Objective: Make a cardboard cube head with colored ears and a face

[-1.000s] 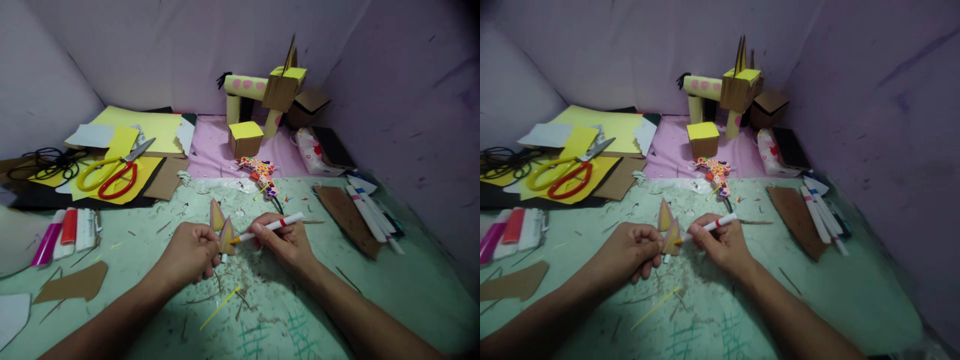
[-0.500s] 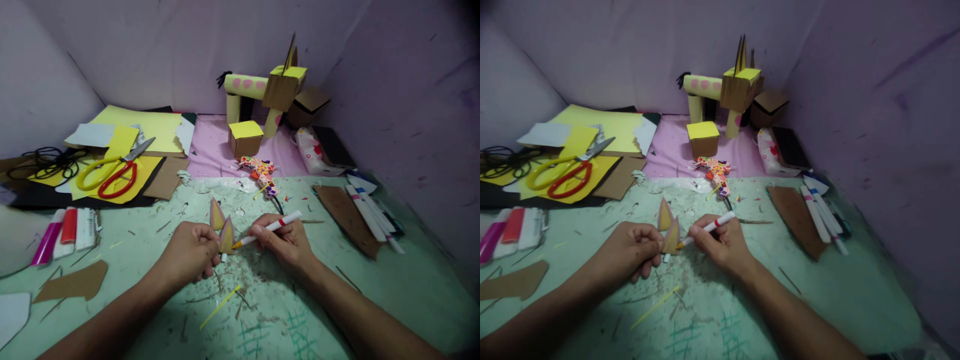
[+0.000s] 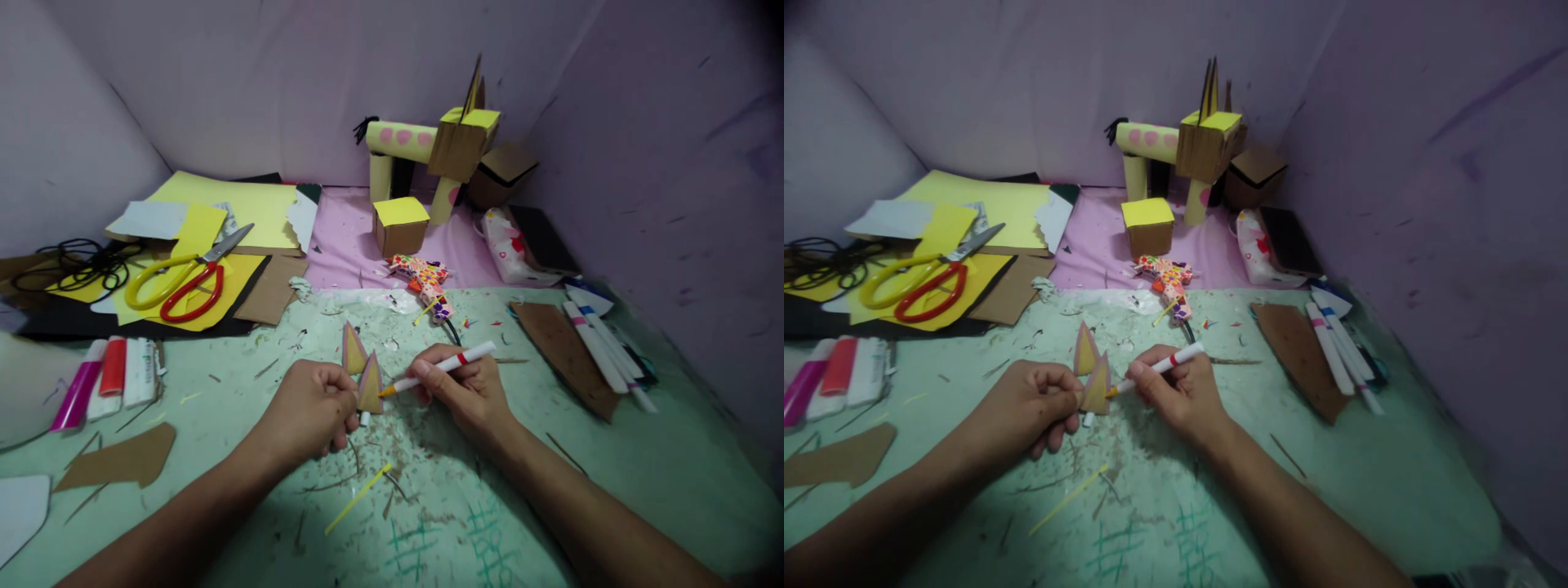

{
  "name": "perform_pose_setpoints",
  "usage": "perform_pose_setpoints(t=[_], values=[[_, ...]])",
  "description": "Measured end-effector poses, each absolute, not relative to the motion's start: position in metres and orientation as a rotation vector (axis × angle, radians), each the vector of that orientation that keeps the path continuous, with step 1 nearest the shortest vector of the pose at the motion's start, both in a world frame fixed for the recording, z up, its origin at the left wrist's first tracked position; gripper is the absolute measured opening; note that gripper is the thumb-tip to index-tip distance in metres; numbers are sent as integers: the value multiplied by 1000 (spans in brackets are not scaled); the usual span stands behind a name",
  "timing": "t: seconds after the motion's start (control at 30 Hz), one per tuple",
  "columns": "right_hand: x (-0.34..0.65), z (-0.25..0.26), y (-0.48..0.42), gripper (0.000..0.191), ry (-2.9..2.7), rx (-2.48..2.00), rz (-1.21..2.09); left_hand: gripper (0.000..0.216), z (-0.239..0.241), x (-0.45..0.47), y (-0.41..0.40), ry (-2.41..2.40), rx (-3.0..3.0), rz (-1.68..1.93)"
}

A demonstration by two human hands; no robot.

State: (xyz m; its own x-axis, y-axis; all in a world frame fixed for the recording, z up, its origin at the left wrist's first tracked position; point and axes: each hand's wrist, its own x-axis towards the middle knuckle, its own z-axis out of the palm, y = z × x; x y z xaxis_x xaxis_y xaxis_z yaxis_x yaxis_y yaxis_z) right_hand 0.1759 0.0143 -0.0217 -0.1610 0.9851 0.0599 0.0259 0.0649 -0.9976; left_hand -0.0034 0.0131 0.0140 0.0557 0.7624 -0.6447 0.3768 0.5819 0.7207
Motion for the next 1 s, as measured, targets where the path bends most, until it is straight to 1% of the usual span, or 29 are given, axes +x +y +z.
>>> perform_pose_setpoints(t=[0.2,0.43,0.67,0.87,1.0], values=[[178,-23,13,21,-1444,-1081,1339,16,12,-5,12,1545,1009,380],[176,-23,14,23,-1410,-1084,1213,15,13,-5,12,1551,997,382],[177,-22,13,29,-1456,-1072,1343,13,12,-5,13,1540,1016,376],[174,-22,15,22,-1401,-1061,1199,15,13,-5,14,1548,1008,376],[175,-21,14,22,-1410,-1082,1253,15,14,-5,13,1550,1001,367]])
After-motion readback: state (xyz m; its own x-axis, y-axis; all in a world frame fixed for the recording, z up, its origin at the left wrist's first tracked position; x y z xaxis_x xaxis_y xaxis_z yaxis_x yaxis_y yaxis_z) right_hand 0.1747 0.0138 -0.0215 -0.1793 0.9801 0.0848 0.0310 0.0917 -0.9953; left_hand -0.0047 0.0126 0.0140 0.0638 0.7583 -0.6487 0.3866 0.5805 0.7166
